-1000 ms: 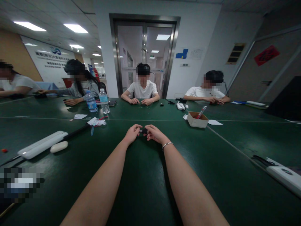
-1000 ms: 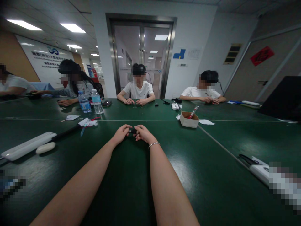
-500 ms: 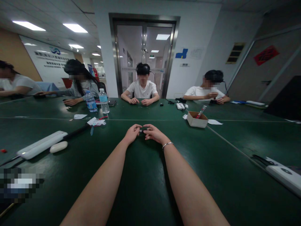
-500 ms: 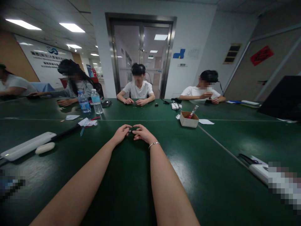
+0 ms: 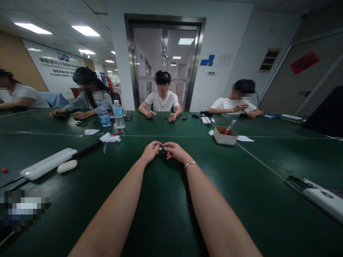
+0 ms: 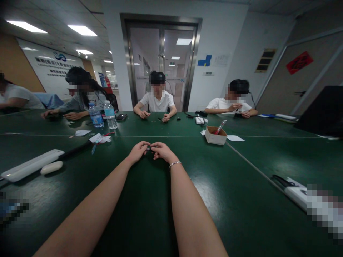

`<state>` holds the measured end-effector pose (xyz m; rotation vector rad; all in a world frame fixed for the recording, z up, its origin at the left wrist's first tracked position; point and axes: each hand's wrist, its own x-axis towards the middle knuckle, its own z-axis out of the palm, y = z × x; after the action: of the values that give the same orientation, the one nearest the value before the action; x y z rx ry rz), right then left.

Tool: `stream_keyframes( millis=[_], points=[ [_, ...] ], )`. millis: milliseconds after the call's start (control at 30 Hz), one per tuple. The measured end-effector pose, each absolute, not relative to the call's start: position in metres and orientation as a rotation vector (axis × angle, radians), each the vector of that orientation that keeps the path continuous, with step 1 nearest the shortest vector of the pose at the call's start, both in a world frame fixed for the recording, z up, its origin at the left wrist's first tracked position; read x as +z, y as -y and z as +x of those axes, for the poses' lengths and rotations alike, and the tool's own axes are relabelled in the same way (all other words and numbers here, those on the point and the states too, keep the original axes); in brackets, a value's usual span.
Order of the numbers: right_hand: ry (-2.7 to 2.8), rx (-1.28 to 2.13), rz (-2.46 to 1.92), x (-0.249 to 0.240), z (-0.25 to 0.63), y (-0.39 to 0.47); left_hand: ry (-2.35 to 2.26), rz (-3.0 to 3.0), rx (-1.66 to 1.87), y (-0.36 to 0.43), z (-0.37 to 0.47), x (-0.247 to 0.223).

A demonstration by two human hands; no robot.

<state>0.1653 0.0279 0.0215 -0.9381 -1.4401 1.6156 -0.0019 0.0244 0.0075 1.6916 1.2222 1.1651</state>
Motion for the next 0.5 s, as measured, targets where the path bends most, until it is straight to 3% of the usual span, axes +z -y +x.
stream_keyframes(
  millis=[500],
  points=[
    [1.397,1.616,-0.915,0.0148,0.1669,-0.0302,-1.230,1.780,1.259,-0.0272,-0.0026,-0.0007]
  ],
)
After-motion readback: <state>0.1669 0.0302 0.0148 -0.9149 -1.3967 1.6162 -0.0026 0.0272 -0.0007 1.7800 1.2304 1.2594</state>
